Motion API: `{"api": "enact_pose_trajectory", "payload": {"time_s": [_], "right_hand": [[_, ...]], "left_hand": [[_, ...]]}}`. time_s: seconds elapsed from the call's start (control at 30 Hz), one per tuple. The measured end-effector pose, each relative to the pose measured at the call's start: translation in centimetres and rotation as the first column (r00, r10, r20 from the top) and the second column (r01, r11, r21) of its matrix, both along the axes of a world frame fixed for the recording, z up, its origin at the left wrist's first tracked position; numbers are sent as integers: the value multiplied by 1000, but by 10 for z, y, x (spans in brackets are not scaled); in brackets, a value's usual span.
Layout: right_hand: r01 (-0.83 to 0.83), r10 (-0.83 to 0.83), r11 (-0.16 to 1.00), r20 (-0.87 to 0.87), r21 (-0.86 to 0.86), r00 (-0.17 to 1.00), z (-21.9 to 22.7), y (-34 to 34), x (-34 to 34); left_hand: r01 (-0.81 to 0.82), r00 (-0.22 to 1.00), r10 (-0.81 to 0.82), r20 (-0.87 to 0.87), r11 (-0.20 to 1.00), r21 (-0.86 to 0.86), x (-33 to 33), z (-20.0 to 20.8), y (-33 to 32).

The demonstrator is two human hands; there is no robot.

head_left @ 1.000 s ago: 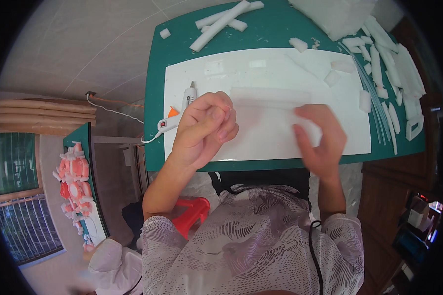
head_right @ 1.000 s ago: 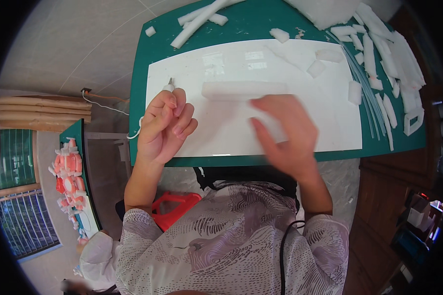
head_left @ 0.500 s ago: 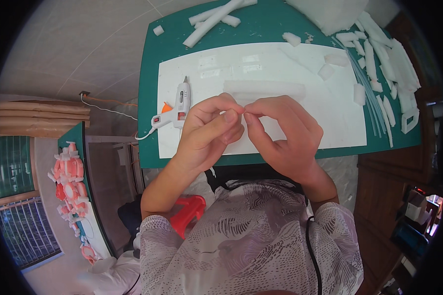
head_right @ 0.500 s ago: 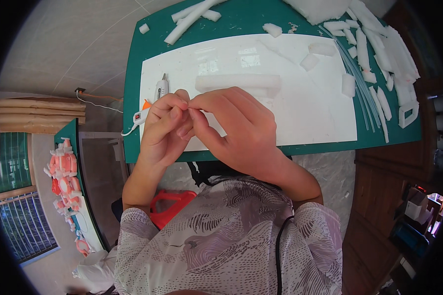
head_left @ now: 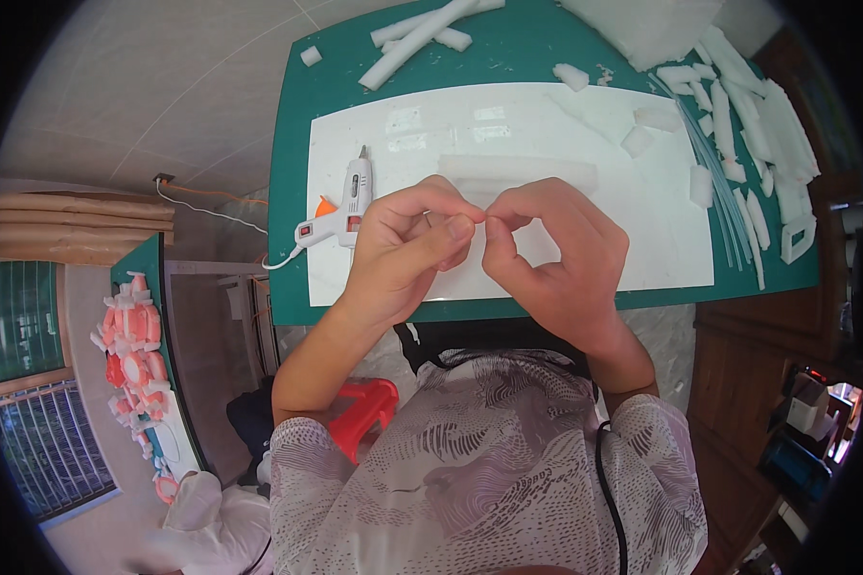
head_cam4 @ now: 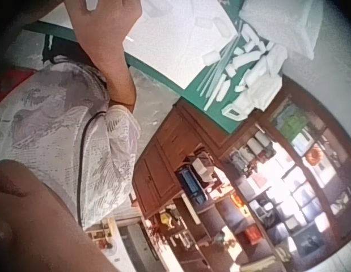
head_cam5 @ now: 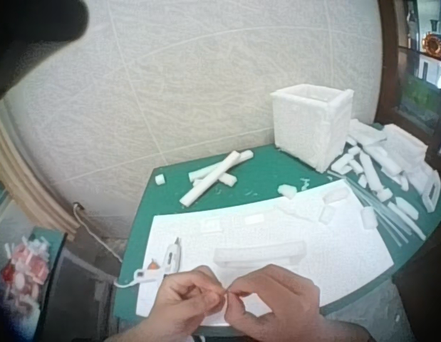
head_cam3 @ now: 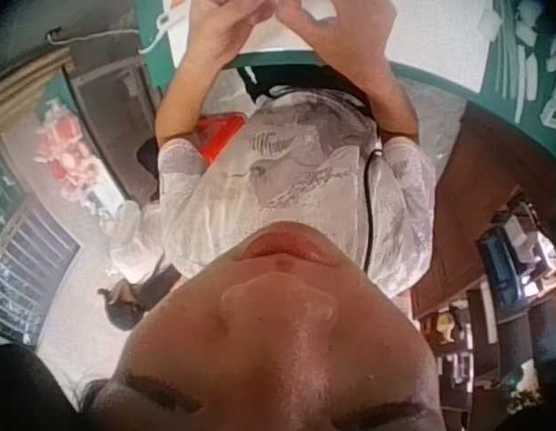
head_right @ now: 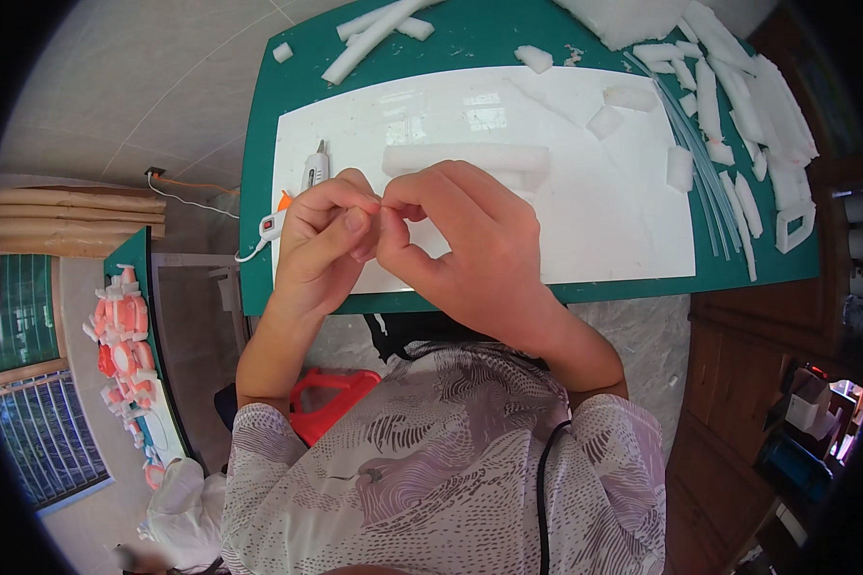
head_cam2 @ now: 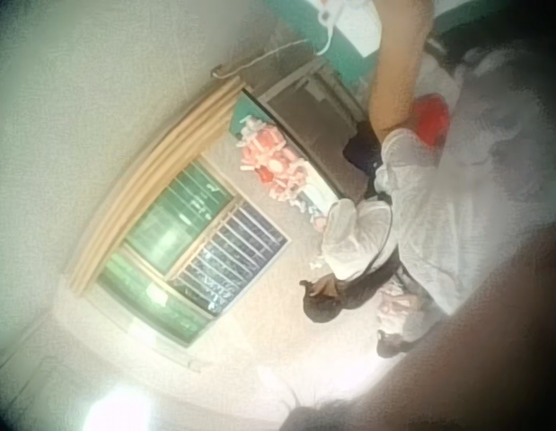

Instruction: Assemble pieces of white foam using a hot glue gun on a work surface.

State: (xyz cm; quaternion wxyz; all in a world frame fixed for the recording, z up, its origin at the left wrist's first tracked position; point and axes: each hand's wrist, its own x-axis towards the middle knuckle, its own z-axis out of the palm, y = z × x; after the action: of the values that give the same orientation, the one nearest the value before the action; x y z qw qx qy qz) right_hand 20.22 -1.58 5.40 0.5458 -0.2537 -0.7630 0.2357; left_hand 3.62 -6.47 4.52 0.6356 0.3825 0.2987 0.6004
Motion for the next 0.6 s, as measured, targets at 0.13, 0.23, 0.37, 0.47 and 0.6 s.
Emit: {"api": "enact_pose_trajectory", "payload": {"time_s": [0.13, 0.23, 0.37, 0.47, 0.6], "right_hand": [[28, -28, 1000, -21, 2, 999, -3, 1, -3], [32, -33, 999, -65, -17, 997, -6, 0, -8], [27, -32, 998, -112, -51, 993, -8, 0, -7], [25, -34, 997, -111, -74, 993, -9, -1, -8], [15, -24, 997, -131, -71, 991, -10, 0, -8]], "left_hand": [[-18, 1000, 19, -18, 999, 37, 2, -2, 2], [-14, 1000, 14, 5, 999, 43, 2, -2, 1], [3, 998, -4, 63, 1000, 11, 5, -3, 2], [4, 995, -3, 96, 1000, -3, 8, -2, 1], [20, 993, -19, 116, 1000, -13, 8, -4, 1]]}}
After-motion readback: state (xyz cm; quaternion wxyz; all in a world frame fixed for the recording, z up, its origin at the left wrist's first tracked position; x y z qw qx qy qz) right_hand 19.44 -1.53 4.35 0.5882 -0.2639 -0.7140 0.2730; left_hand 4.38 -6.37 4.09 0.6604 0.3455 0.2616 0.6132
